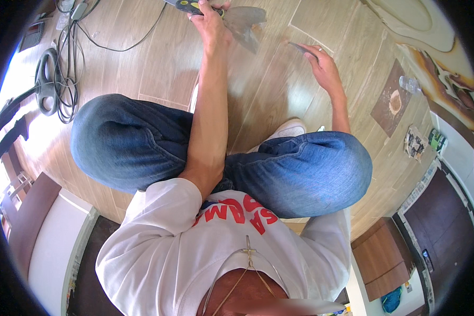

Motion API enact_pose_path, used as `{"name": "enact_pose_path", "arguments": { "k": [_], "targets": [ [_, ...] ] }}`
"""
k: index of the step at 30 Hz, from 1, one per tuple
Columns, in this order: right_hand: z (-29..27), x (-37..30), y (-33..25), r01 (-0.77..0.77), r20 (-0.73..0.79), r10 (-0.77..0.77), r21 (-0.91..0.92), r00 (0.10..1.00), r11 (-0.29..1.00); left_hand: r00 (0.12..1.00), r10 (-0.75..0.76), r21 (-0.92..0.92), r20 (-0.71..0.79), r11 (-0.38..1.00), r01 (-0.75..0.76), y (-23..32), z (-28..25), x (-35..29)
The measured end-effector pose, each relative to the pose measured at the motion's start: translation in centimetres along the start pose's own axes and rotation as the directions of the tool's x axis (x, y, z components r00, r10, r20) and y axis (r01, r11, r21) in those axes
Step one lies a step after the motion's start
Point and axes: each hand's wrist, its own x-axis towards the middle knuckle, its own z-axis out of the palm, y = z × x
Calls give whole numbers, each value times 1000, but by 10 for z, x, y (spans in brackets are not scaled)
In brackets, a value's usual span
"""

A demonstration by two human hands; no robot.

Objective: The person is applying grout to the gaps between floor tiles. They use a trowel to scoop grout and a smaller tool to push it into the joints, then wipe the excess with a sponge.

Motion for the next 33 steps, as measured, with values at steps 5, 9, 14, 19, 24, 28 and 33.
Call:
{"name": "enact_pose_path", "arguments": {
  "k": [5, 9, 14, 19, 24, 28, 33],
  "targets": [
    [68, -4, 29, -109, -164, 58, -321, 985, 941, 995, -93, -66, -25, 994, 91, -4, -5, 1],
    [99, -8, 30, -179, -254, 52, -506, 966, 844, 994, -103, -21, -32, 995, 103, -9, -9, 0],
    [124, -19, 24, -68, -226, -62, -524, 972, 849, 995, -92, 11, -43, 996, 92, -5, -9, 1],
    [114, -21, 23, -128, -267, 20, -395, 963, 910, 996, -91, 4, -12, 996, 91, -8, -13, 3],
    [116, -14, 27, -96, -254, -37, -492, 967, 865, 994, -105, -19, -25, 994, 104, -6, -10, 2],
    [104, -1, 23, -122, -230, 29, -405, 973, 906, 993, -115, -73, -11, 991, 114, 2, -13, 3],
    [102, -2, 25, -74, -170, -3, -441, 985, 895, 980, -176, -65, 91, 981, 182, 21, -10, -3]
  ]
}}
